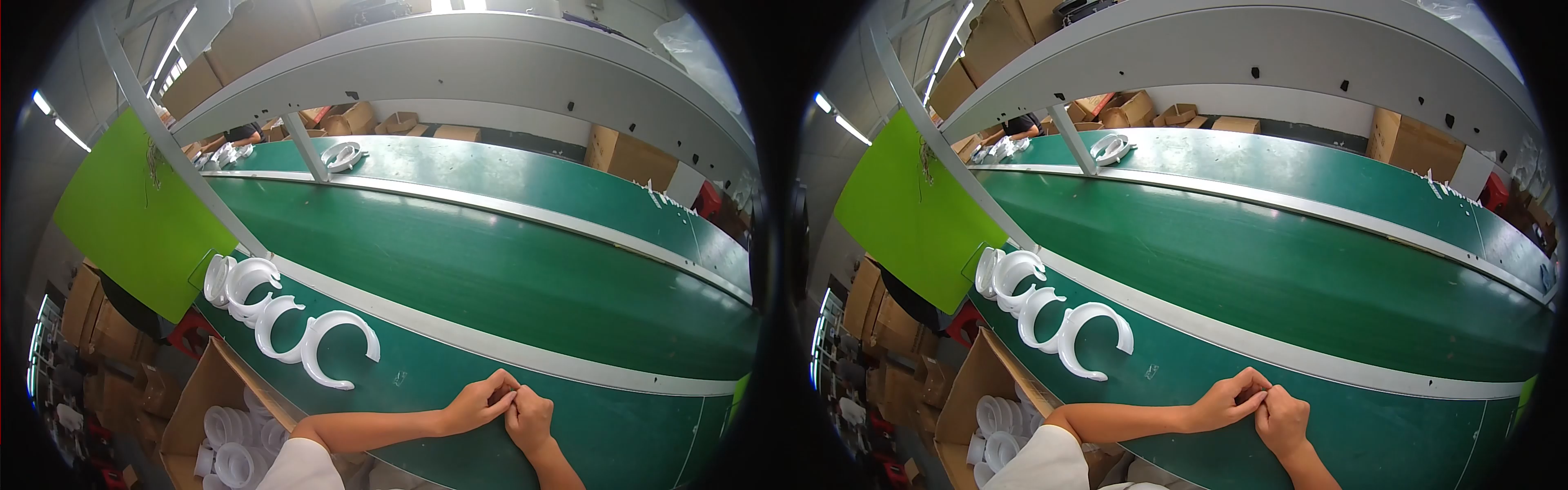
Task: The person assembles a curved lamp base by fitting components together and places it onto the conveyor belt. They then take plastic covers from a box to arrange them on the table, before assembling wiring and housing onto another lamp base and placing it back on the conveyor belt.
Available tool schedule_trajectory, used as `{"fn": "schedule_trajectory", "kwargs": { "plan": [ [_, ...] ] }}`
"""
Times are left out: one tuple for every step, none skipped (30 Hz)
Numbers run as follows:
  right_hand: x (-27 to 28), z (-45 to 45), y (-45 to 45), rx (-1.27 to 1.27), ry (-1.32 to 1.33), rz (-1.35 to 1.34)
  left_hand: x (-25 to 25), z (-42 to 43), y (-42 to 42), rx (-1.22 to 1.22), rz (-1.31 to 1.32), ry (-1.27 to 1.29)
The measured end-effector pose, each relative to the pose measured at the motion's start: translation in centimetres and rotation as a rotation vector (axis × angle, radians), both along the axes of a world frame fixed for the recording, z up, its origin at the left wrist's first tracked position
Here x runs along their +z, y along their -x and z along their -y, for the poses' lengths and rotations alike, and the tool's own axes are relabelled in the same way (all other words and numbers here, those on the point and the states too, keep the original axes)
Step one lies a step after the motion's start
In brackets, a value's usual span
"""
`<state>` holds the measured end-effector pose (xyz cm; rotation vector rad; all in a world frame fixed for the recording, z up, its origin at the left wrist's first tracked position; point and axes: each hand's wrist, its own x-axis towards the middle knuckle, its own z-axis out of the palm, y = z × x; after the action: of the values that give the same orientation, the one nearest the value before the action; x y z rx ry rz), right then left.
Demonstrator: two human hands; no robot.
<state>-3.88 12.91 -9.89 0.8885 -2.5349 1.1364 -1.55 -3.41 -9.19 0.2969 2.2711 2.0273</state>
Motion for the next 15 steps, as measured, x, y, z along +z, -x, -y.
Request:
{"fn": "schedule_trajectory", "kwargs": {
  "plan": [
    [-0.01, -0.01, -0.02, 0.000, 0.000, 0.002, 0.03, -0.01, -0.02, -0.003, 0.005, -0.003],
    [-0.04, -0.01, -0.02, -0.001, 0.003, 0.003, 0.05, -0.01, -0.02, -0.002, 0.005, -0.005],
    [-0.09, 0.00, -0.02, -0.001, 0.005, 0.005, 0.07, -0.02, -0.03, -0.002, 0.005, -0.007],
    [-0.12, 0.00, -0.04, -0.002, 0.008, 0.008, 0.07, -0.04, -0.06, -0.001, 0.004, -0.010],
    [-0.12, 0.01, -0.04, -0.001, 0.008, 0.005, 0.06, -0.04, -0.06, 0.001, 0.004, -0.009],
    [-0.09, 0.03, -0.03, -0.001, 0.009, 0.001, 0.06, -0.06, -0.06, 0.003, 0.003, -0.009],
    [-0.07, 0.02, -0.02, -0.001, 0.009, -0.002, 0.06, -0.08, -0.06, 0.005, 0.003, -0.009],
    [-0.05, 0.00, -0.01, 0.000, 0.006, 0.000, 0.10, -0.08, -0.04, 0.005, 0.000, -0.008],
    [-0.01, -0.02, -0.03, 0.001, 0.004, 0.003, 0.15, -0.07, -0.03, 0.005, -0.002, -0.007],
    [0.03, -0.04, -0.05, 0.002, 0.002, 0.005, 0.17, -0.06, -0.04, 0.005, -0.004, -0.006],
    [0.07, -0.03, -0.05, 0.002, 0.001, 0.003, 0.08, -0.05, -0.04, 0.004, -0.001, -0.002],
    [0.14, -0.01, -0.04, 0.003, 0.000, 0.002, -0.06, -0.05, -0.04, 0.003, 0.003, 0.001],
    [0.17, 0.00, -0.04, 0.003, -0.001, 0.000, -0.15, -0.05, -0.04, 0.002, 0.007, 0.005],
    [0.11, -0.04, -0.03, 0.003, -0.005, 0.002, -0.13, -0.04, -0.02, 0.000, 0.008, 0.006],
    [0.00, -0.09, -0.04, 0.004, -0.009, 0.004, -0.09, -0.02, -0.03, -0.001, 0.011, 0.008]
  ]
}}
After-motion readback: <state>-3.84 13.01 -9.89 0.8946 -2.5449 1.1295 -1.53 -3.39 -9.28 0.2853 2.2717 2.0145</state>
